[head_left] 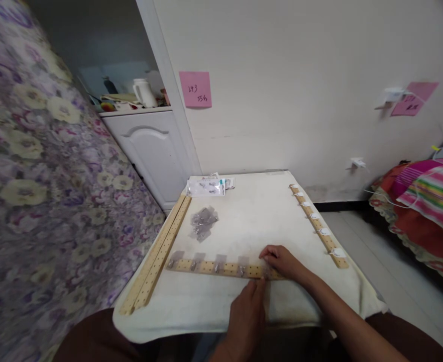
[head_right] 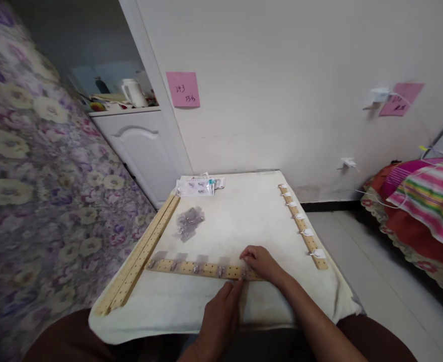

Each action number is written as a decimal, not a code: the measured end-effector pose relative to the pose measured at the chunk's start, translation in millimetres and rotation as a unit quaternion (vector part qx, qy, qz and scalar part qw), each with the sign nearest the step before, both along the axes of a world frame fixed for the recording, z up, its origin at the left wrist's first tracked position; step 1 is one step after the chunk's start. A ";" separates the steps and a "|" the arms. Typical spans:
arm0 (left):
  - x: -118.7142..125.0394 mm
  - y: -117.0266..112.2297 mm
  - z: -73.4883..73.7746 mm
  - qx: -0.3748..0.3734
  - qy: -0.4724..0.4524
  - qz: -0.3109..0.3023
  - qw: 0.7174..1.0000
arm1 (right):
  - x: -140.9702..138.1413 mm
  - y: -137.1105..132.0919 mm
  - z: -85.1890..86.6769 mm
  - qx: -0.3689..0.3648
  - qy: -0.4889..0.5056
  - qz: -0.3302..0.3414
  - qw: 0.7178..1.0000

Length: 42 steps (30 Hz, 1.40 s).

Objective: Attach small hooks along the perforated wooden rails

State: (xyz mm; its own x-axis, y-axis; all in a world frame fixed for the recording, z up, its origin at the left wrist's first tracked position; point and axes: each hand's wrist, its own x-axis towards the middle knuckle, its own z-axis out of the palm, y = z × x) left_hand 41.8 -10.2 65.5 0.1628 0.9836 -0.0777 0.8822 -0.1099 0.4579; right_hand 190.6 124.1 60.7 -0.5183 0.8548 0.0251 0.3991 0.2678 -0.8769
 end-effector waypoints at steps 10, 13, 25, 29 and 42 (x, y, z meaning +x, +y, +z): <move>-0.6 0.5 -2.8 0.003 -0.016 0.004 1.000 | -0.8 -0.9 1.0 0.001 -0.005 -0.007 1.000; -0.1 0.1 -2.1 -0.003 -0.001 0.002 1.000 | -0.8 -0.8 1.9 -0.004 -0.003 -0.007 1.000; 0.8 2.1 -0.2 -0.023 0.036 -0.011 0.999 | -0.1 2.8 -3.3 0.001 -0.007 -0.004 1.000; 1.8 2.2 2.2 -0.030 0.053 -0.017 0.998 | 0.2 3.5 -4.8 0.003 -0.010 -0.001 1.000; -0.1 1.6 -1.9 -0.009 0.063 -0.021 0.998 | 0.2 2.4 -4.3 0.012 -0.013 0.000 1.000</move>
State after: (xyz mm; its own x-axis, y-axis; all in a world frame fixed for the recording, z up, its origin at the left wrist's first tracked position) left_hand 41.7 -8.6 63.7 0.1920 0.9743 -0.1177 0.9275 -0.1410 0.3461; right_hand 190.9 126.5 56.4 -0.5189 0.8542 0.0322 0.4222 0.2889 -0.8592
